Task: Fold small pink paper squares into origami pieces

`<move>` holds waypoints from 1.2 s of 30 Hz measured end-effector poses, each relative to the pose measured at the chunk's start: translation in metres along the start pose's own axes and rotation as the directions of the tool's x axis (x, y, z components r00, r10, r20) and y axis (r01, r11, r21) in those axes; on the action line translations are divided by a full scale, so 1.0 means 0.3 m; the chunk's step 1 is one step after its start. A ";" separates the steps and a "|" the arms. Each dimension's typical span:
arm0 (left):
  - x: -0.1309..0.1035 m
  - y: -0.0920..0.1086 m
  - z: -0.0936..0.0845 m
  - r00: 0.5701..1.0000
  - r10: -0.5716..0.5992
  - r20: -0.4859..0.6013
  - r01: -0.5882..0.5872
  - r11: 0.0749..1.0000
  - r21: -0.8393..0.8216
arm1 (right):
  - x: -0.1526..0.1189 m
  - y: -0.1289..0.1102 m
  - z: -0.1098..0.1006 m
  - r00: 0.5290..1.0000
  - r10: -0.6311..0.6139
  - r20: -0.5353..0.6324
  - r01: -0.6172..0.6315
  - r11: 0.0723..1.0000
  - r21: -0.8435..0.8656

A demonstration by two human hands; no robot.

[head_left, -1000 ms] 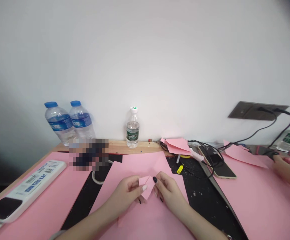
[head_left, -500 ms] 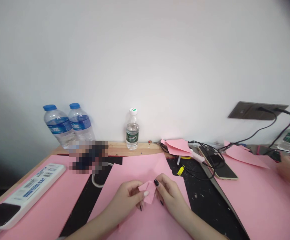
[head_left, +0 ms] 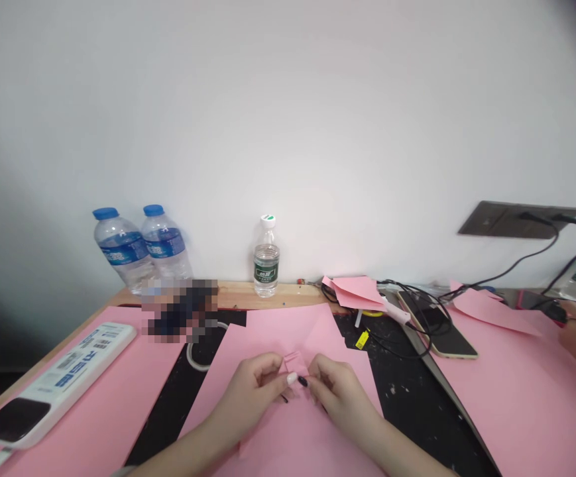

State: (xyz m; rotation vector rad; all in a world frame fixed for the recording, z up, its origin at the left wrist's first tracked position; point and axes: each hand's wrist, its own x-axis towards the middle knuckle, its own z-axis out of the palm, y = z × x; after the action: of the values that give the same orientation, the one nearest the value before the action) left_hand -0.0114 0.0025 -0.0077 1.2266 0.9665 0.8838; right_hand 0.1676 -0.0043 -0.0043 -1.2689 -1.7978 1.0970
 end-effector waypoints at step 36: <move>-0.010 0.036 -0.017 0.959 0.146 -0.243 -0.081 0.962 0.261 | -0.005 -0.010 0.006 0.990 0.027 -0.141 -0.027 1.000 -0.001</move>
State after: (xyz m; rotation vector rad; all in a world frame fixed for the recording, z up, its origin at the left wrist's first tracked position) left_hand -0.0176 0.0028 0.0031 1.4137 1.2563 1.0580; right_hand 0.1652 -0.0066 -0.0023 -1.3417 -1.6824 0.9936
